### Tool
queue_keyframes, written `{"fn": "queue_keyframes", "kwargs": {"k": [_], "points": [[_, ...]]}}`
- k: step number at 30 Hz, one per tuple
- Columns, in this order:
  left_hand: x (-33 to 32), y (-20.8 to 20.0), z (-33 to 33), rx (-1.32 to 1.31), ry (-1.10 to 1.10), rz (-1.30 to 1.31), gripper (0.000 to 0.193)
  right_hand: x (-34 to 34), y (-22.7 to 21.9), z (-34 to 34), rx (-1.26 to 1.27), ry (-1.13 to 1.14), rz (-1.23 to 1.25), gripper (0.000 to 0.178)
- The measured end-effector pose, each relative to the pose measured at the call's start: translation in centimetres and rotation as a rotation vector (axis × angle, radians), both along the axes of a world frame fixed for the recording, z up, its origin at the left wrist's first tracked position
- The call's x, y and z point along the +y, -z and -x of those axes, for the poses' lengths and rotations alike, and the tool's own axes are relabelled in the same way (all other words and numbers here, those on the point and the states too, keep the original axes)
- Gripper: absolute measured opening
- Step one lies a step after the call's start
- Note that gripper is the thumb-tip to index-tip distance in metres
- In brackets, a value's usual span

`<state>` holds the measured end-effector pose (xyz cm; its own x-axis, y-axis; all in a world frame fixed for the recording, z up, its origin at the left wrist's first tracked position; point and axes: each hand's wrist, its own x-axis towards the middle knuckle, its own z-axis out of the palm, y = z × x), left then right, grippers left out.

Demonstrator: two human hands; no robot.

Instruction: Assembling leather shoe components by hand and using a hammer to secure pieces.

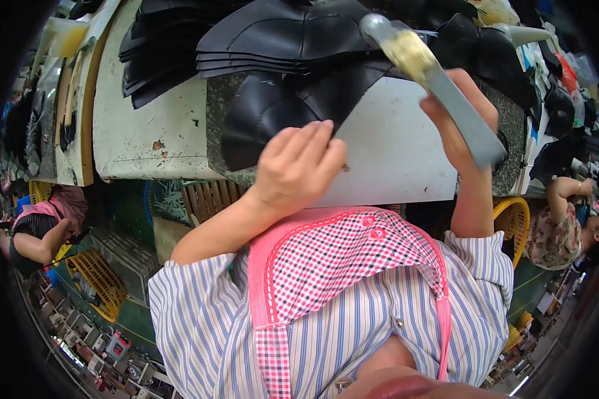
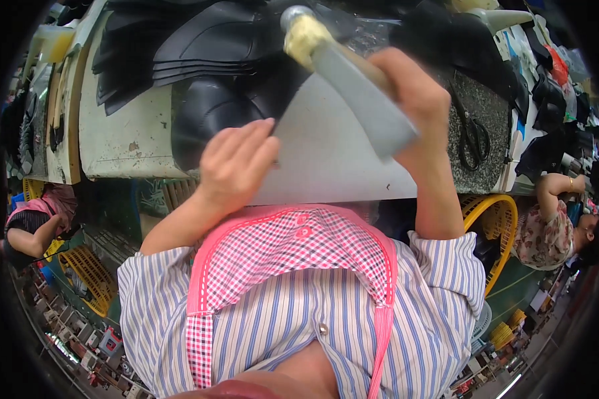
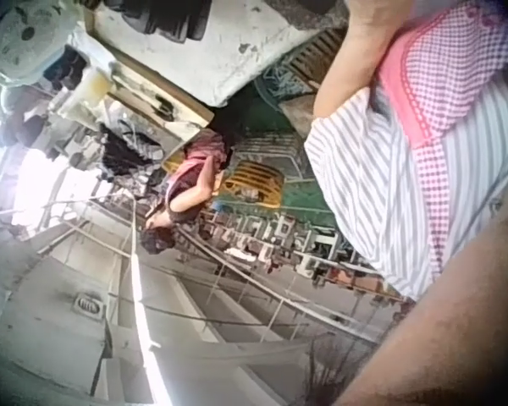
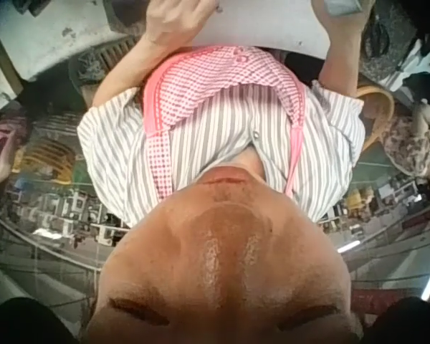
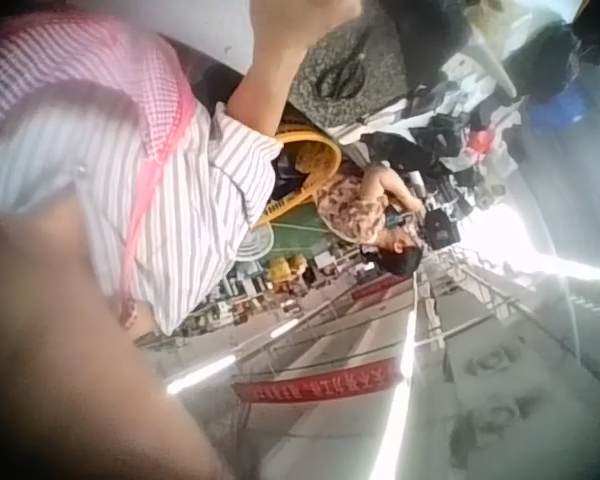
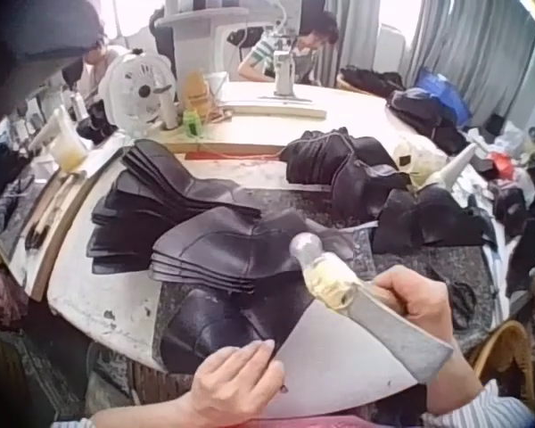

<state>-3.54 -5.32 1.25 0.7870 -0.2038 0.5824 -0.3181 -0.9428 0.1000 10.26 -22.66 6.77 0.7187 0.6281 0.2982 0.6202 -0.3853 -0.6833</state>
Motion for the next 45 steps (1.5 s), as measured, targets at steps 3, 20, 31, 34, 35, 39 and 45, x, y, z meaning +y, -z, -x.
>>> {"fn": "queue_keyframes", "kwargs": {"k": [3,20,31,34,35,39,45], "points": [[-3.0,1.2,-0.3,-0.043,0.012,0.057,0.013,-1.9,-0.8,1.8,0.068,-0.08,0.152,0.016],[2.2,3.1,-0.3,0.379,-0.21,1.052,0.007,-3.1,3.6,4.1,0.001,-0.121,0.482,0.011],[3.4,3.4,-1.1,0.468,-0.141,1.291,0.007,-2.8,1.5,2.6,0.245,-0.083,0.344,0.022],[3.3,3.1,-1.0,0.461,-0.137,1.264,0.004,-1.7,-0.8,2.4,0.282,-0.051,0.017,0.016],[3.2,2.9,-1.0,0.458,-0.132,1.269,0.004,-1.7,-1.8,2.0,0.29,-0.088,-0.073,0.015],[2.9,2.2,-1.2,0.378,-0.027,0.778,0.007,-0.8,-3.4,2.2,0.251,-0.22,-0.408,0.015],[3.5,1.6,-1.6,0.595,-0.076,0.817,0.006,1.9,-2.0,1.9,0.015,-0.242,0.39,0.019]]}}
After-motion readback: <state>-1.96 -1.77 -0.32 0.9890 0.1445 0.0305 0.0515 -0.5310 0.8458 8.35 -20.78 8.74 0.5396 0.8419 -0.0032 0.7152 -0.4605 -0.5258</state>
